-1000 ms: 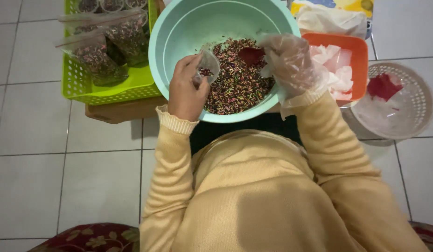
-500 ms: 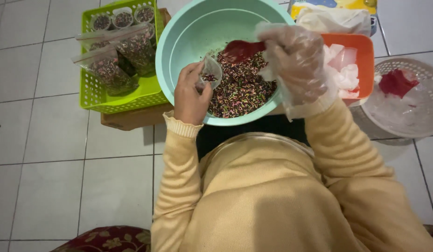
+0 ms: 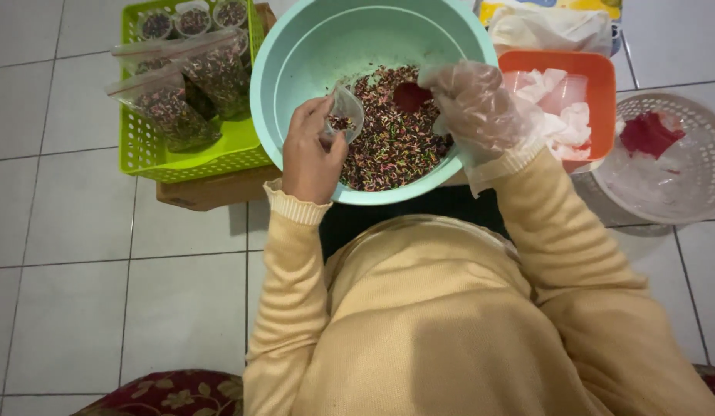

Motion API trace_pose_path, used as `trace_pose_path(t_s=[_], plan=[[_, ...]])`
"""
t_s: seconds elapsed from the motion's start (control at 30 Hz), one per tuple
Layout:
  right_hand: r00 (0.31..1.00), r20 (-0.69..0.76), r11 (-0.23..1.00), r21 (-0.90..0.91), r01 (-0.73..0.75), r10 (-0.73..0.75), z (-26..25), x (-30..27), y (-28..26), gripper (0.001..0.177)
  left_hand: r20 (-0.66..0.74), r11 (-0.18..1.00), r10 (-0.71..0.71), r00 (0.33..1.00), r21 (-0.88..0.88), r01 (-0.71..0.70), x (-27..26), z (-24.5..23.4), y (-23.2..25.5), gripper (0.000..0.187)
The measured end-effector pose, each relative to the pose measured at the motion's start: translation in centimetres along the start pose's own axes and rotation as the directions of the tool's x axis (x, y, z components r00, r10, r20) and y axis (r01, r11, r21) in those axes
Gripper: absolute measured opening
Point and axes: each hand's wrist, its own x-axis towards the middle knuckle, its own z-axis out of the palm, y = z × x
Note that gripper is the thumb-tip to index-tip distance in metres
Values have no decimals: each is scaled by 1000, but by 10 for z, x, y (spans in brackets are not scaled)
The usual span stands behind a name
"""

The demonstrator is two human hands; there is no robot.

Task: The person fills small plastic bags with colorful sprinkles from a large bowl using a small red scoop and a clear plastic funnel.

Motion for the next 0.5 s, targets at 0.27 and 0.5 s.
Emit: trace_pose_path(t_s=[0.27,0.5], plan=[[118,-348,76,-496,-865,-930,40,3,35,22,-1,1000,22,1000,-14,-22,0,-1,0,54],[541,-446,353,-895,-272,-713,42,23,11,35,3,1000,0,1000,-1,0,1,-1,5,54]])
